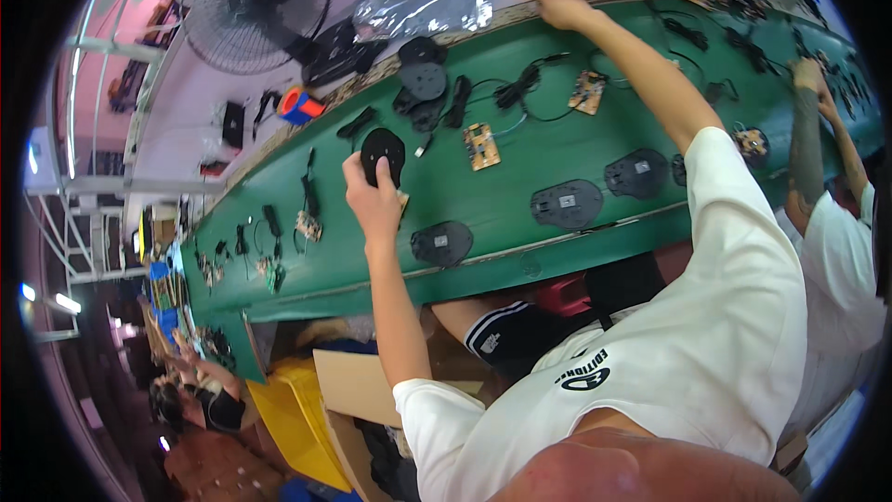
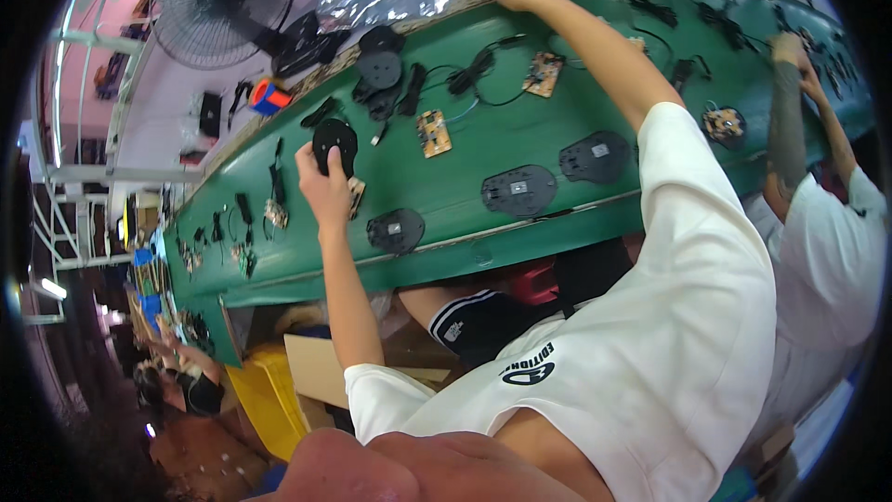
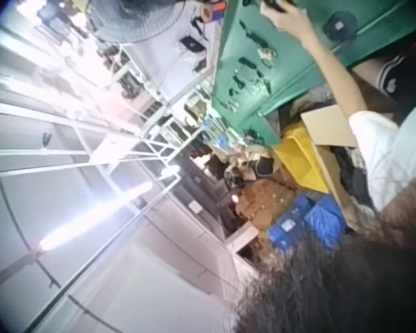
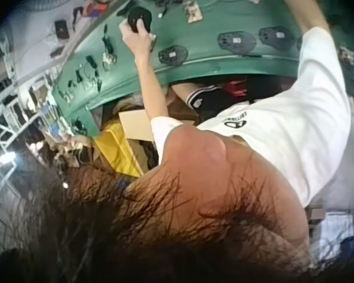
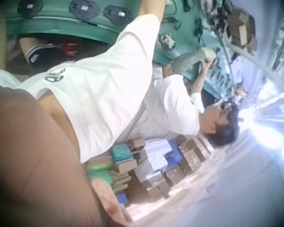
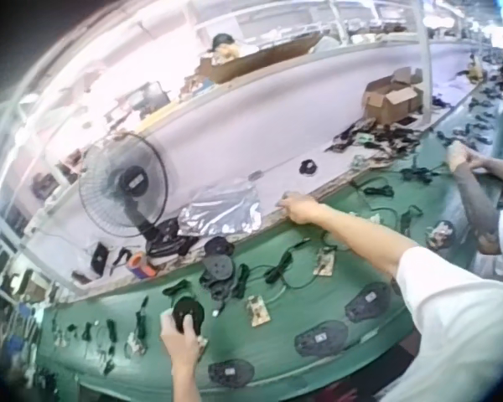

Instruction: The person assembles computer mice by hand, placing circuit boards and cables into computer mouse housings on a factory production line.

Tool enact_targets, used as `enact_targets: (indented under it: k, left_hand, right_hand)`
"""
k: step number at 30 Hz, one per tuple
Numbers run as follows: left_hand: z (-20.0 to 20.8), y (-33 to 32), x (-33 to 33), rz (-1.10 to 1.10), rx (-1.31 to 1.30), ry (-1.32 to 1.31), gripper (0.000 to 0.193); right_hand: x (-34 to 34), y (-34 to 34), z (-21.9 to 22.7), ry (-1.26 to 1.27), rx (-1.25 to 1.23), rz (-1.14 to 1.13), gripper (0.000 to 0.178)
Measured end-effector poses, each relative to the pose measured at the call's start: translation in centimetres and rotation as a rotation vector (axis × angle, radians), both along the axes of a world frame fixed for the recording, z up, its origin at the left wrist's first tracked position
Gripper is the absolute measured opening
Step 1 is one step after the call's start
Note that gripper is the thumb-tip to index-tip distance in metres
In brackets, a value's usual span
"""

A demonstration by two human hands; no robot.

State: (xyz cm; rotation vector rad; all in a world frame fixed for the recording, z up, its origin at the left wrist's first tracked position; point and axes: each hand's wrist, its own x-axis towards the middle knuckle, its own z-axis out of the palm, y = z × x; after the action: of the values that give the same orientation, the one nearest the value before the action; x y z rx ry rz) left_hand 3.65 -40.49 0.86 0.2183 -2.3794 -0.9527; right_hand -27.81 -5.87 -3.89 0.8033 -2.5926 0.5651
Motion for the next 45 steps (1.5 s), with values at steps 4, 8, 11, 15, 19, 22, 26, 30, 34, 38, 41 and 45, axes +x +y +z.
enact_targets:
  k: [4, 8, 11, 15, 19, 22, 26, 30, 34, 38, 41, 45]
  left_hand:
    - [1.0, -6.6, 6.9, -0.035, 0.38, -0.038, 0.033]
    - [-1.5, -13.8, 11.5, -0.133, 0.37, -0.434, 0.031]
    - [-3.0, -17.3, 12.4, -0.084, 0.148, -0.55, 0.032]
    - [-3.0, -14.7, 10.7, 0.071, -0.149, -0.557, 0.028]
    - [-4.3, -13.3, 11.6, 0.109, -0.412, -0.216, 0.027]
    - [-5.3, -11.2, 12.2, 0.446, -0.339, -0.216, 0.038]
    - [-6.3, -11.9, 13.6, 0.342, -0.417, -0.197, 0.034]
    - [-6.1, -13.8, 14.1, 0.229, -0.188, -0.019, 0.029]
    - [-6.5, -13.8, 13.5, 0.218, -0.1, 0.026, 0.026]
    - [-6.4, -13.6, 12.9, 0.205, -0.171, 0.016, 0.025]
    - [-6.2, -13.6, 13.6, 0.236, -0.2, -0.021, 0.025]
    - [-6.1, -13.5, 13.9, 0.249, -0.208, -0.044, 0.025]
  right_hand:
    - [-2.0, -0.2, -1.3, -0.152, 0.165, -0.021, 0.021]
    - [-0.4, 0.5, -1.1, 0.025, 0.053, 0.003, 0.019]
    - [2.8, -2.5, 1.4, -0.042, -0.131, 0.078, 0.021]
    - [10.1, -5.2, 4.0, -0.179, -0.487, 0.255, 0.025]
    - [16.7, -9.7, 5.9, -0.706, -0.588, 0.5, 0.022]
    - [22.3, -14.6, 5.9, -0.805, -0.551, 0.636, 0.019]
    - [28.4, -21.9, 4.3, -0.757, -0.532, 0.853, 0.014]
    - [31.9, -30.1, 3.2, -0.635, -0.238, 0.924, 0.013]
    - [32.8, -36.4, 0.9, -0.368, -0.265, 0.833, 0.014]
    - [32.9, -38.4, -0.5, -0.193, -0.158, 0.726, 0.015]
    - [33.1, -38.3, -0.5, -0.216, -0.102, 0.709, 0.016]
    - [33.2, -37.7, 0.0, -0.279, -0.013, 0.721, 0.015]
